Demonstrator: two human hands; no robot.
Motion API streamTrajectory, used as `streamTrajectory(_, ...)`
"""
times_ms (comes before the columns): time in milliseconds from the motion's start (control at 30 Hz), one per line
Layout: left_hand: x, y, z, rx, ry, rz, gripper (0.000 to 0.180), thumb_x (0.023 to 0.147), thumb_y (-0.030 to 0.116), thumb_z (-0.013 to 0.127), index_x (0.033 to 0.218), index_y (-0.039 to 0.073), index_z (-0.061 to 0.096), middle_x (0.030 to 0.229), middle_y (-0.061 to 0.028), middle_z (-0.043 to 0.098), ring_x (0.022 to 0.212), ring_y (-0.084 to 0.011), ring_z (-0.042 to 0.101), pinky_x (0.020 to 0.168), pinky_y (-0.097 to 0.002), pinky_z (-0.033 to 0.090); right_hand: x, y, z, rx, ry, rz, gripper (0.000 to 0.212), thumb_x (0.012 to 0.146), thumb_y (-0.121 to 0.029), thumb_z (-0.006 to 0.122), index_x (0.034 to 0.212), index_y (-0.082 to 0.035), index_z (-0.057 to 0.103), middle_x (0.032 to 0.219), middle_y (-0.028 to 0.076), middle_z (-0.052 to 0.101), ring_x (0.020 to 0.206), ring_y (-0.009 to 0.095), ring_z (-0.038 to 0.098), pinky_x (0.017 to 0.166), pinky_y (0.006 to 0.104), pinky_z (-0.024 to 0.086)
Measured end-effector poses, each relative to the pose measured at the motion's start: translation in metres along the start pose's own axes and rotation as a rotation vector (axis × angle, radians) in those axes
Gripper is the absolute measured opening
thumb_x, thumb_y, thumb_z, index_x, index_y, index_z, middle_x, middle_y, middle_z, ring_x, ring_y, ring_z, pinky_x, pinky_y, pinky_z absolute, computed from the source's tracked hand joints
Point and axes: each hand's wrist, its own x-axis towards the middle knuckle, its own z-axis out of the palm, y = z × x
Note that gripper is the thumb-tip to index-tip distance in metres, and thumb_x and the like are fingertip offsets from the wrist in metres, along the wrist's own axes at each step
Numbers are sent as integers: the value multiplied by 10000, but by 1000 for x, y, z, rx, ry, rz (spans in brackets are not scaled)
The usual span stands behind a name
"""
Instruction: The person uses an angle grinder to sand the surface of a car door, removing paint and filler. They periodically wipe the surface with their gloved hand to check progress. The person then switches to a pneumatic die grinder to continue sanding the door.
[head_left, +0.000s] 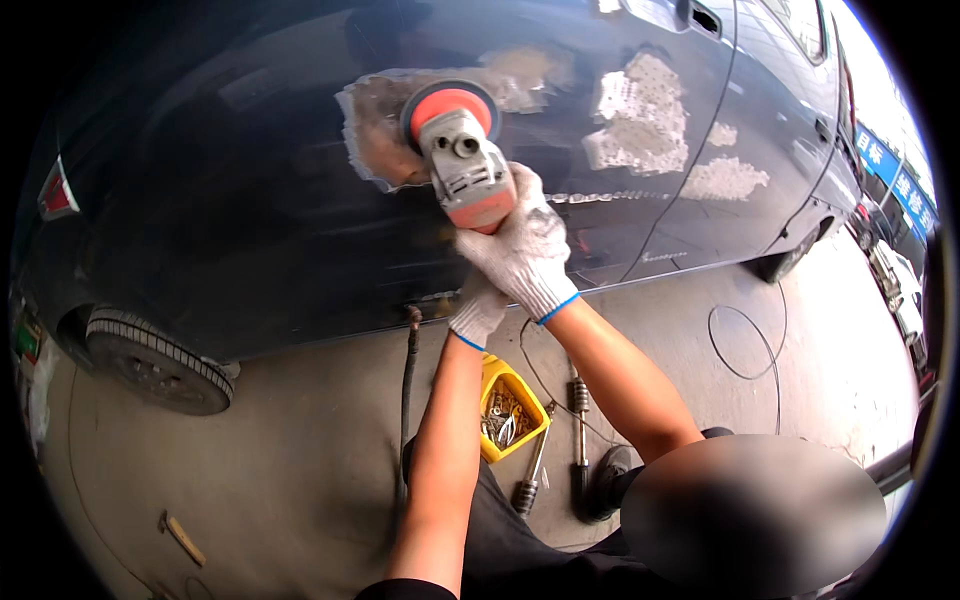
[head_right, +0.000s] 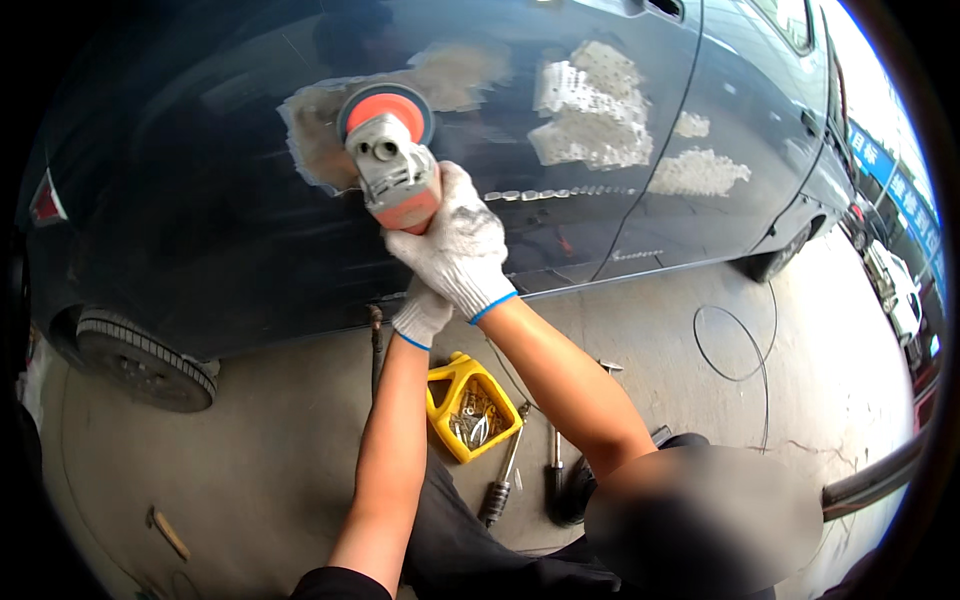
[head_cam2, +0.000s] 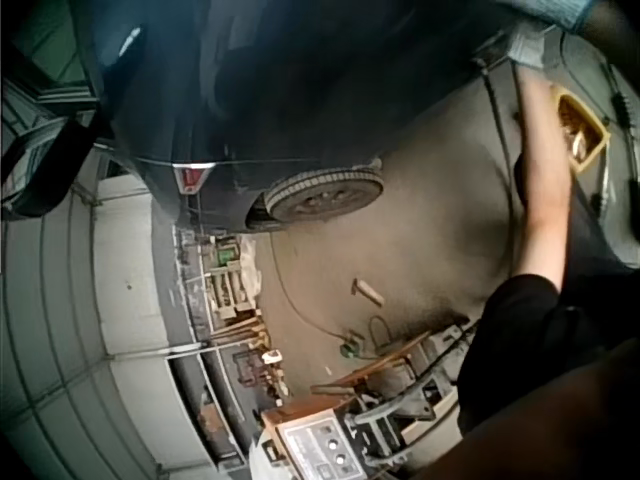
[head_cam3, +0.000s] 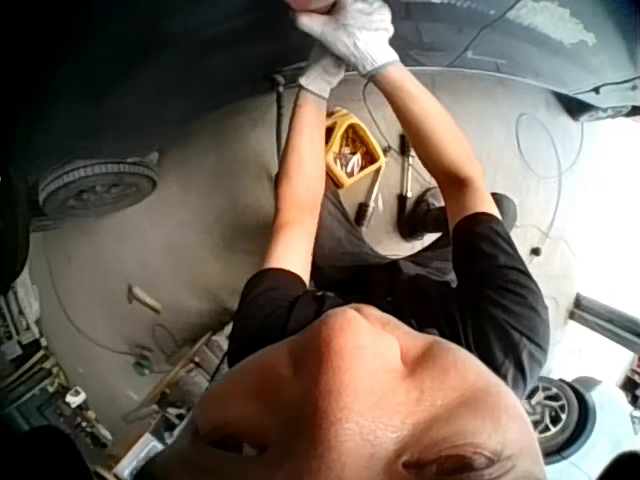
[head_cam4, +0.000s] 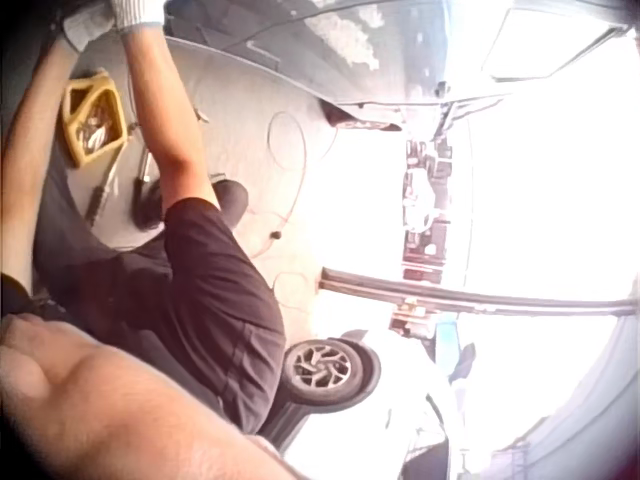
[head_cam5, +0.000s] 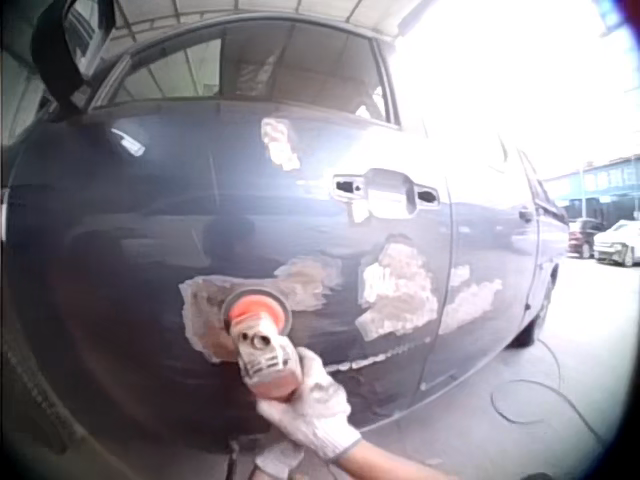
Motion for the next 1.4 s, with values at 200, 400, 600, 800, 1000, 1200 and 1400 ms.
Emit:
streamTrajectory(200, -7, 38, 49, 416, 32, -235, 508, 717, 188, 726, 1153, 20, 526, 788, -34, 617, 632, -121, 564, 556, -300, 485, -5, 16, -26, 38, 168, 193, 775, 665, -385, 808, 1277, -74, 448, 1041, 201, 683, 952, 384, 690, 834, 448, 552)
streamTrajectory(400, 4, 26, 27, 55, 146, -93, 407, 904, 219, 627, 1225, -10, 523, 875, -55, 645, 684, -105, 577, 535, -291, 469, 8, -13, -26, 16, -11, 80, 825, 665, -390, 806, 1324, -62, 434, 1063, 230, 672, 1007, 411, 667, 895, 463, 525)
streamTrajectory(600, 8, 24, 48, 427, 66, -362, 747, 590, 144, 799, 1265, 14, 506, 902, -67, 647, 672, -146, 590, 534, -312, 468, 1, 20, -35, 58, 180, 215, 781, 679, -366, 806, 1293, -46, 446, 1036, 215, 689, 986, 377, 680, 865, 456, 530)
streamTrajectory(800, 10, 15, 30, 94, 106, -136, 402, 885, 249, 636, 1204, 29, 528, 814, -45, 617, 643, -121, 562, 509, -309, 450, 7, -5, -35, -7, 3, 69, 814, 673, -401, 793, 1320, -63, 434, 1066, 234, 672, 1000, 411, 670, 875, 455, 534)
streamTrajectory(1000, -12, -5, 44, 367, 63, -342, 520, 714, 101, 708, 1204, 60, 539, 807, -37, 637, 599, -160, 589, 510, -333, 468, -13, 35, -37, 43, 188, 253, 772, 683, -394, 809, 1271, -52, 443, 1012, 220, 694, 965, 407, 681, 846, 465, 531)
streamTrajectory(1200, -7, 5, 26, 134, 96, -174, 383, 927, 244, 616, 1222, 30, 497, 919, -74, 598, 687, -126, 576, 506, -308, 454, -12, 2, -31, 16, 80, 103, 769, 666, -389, 805, 1278, -66, 468, 1050, 205, 682, 978, 398, 678, 854, 450, 538)
streamTrajectory(1400, -10, -24, 1, 228, 166, -15, 477, 993, 254, 556, 1386, 57, 370, 1230, -83, 520, 1042, -158, 530, 829, -320, 447, -6, -5, -14, -3, -29, 23, 795, 653, -392, 806, 1287, -58, 463, 1062, 209, 678, 990, 395, 674, 857, 460, 537)
